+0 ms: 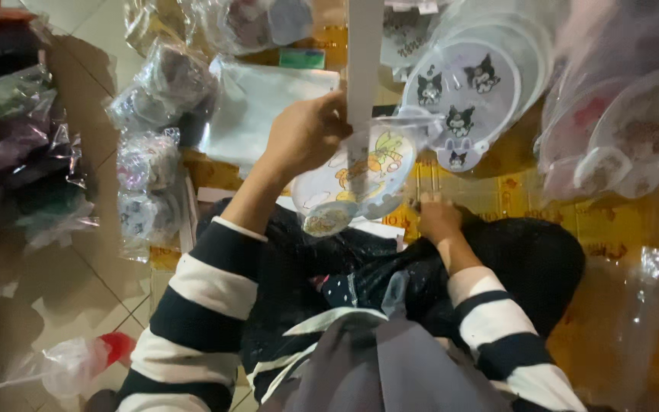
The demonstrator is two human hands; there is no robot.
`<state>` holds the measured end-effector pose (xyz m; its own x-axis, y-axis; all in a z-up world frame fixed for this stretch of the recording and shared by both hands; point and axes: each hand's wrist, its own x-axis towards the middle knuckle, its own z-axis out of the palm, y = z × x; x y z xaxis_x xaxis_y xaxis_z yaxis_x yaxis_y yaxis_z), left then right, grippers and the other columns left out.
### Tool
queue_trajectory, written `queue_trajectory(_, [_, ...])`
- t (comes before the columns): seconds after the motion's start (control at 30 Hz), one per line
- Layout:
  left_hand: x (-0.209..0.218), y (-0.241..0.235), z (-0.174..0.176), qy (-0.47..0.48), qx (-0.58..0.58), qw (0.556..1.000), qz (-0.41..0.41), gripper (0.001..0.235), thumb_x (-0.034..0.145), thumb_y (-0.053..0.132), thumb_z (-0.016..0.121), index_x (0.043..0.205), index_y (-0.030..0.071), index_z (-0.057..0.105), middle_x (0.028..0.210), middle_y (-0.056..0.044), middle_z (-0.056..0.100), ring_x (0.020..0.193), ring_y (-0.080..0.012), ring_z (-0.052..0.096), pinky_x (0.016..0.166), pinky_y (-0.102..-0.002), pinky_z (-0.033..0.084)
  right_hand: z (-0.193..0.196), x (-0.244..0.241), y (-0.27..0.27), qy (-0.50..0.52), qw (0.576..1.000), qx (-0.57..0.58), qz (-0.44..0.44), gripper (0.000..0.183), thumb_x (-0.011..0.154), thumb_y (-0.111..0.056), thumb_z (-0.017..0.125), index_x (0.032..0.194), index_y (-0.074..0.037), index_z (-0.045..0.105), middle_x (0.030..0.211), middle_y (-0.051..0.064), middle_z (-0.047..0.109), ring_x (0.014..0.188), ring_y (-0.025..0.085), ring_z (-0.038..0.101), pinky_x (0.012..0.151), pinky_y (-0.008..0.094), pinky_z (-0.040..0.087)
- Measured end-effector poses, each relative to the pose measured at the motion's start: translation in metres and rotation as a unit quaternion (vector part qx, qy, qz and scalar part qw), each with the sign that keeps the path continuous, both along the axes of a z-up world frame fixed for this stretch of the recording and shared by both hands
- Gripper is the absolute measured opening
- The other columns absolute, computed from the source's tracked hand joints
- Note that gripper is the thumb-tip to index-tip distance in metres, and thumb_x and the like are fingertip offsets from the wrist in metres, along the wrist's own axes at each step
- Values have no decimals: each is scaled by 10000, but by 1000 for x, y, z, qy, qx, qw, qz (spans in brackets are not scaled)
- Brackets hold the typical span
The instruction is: The person sits on the floor and packs cartoon-themed plastic plates and bowls into clear plastic bags. They handle the items one at a time, place them into bags, and seal them using a handheld heat sealer.
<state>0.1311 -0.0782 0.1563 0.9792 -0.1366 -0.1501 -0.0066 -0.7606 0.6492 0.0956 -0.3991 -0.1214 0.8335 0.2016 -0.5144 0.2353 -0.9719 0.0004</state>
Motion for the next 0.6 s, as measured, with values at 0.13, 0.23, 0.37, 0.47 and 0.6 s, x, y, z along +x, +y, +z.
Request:
queue_trajectory(0.13, [-8, 0, 8, -12, 22, 1000, -4, 104, 939, 245, 668, 1023, 210, 617, 823, -138, 749, 813, -448, 731, 737, -574, 564, 54, 16, -22, 9, 864, 358, -354, 360, 922, -343, 604, 1211, -168, 478, 1037, 131, 658, 903, 367, 674, 758, 566, 590])
queue_trajectory(0.23, [-9, -4, 4, -33, 54, 998, -22, 127, 959, 282, 655, 1043, 213, 589, 794, -168, 721, 784, -465, 724, 715, -588, 555, 185, 29, -17, 7, 599, 616, -511, 179, 964, -181, 609, 1048, -133, 459, 759, 108, 639, 532, 184, 609, 467, 342, 479])
queue_trajectory(0.37, [-8, -20, -9, -34, 141, 989, -18, 189, 997, 337, 550, 1050, 183, 455, 783, -172, 718, 706, -552, 645, 536, -621, 451, 237, 29, -46, -21, 483, 828, -285, 373, 917, -134, 758, 1280, -182, 689, 1248, 47, 697, 1137, 321, 692, 1033, 433, 589])
queue_trajectory(0.47, [-21, -26, 0, -105, 74, 991, -35, 188, 976, 286, 591, 1012, 200, 428, 716, -128, 663, 649, -487, 625, 509, -569, 412, 299, 18, -20, -34, 659, 750, -34, 430, 1009, -112, 516, 1365, 128, 495, 1380, 278, 589, 1274, 416, 651, 923, 477, 693])
queue_trajectory(0.6, [-30, -35, -1, -195, 49, 977, -66, 193, 968, 220, 635, 986, 157, 454, 767, -82, 704, 476, -388, 540, 452, -496, 445, 335, 2, 24, -181, 748, 632, 91, 563, 860, -49, 790, 1345, -18, 507, 1350, 176, 591, 1296, 322, 636, 1136, 368, 581])
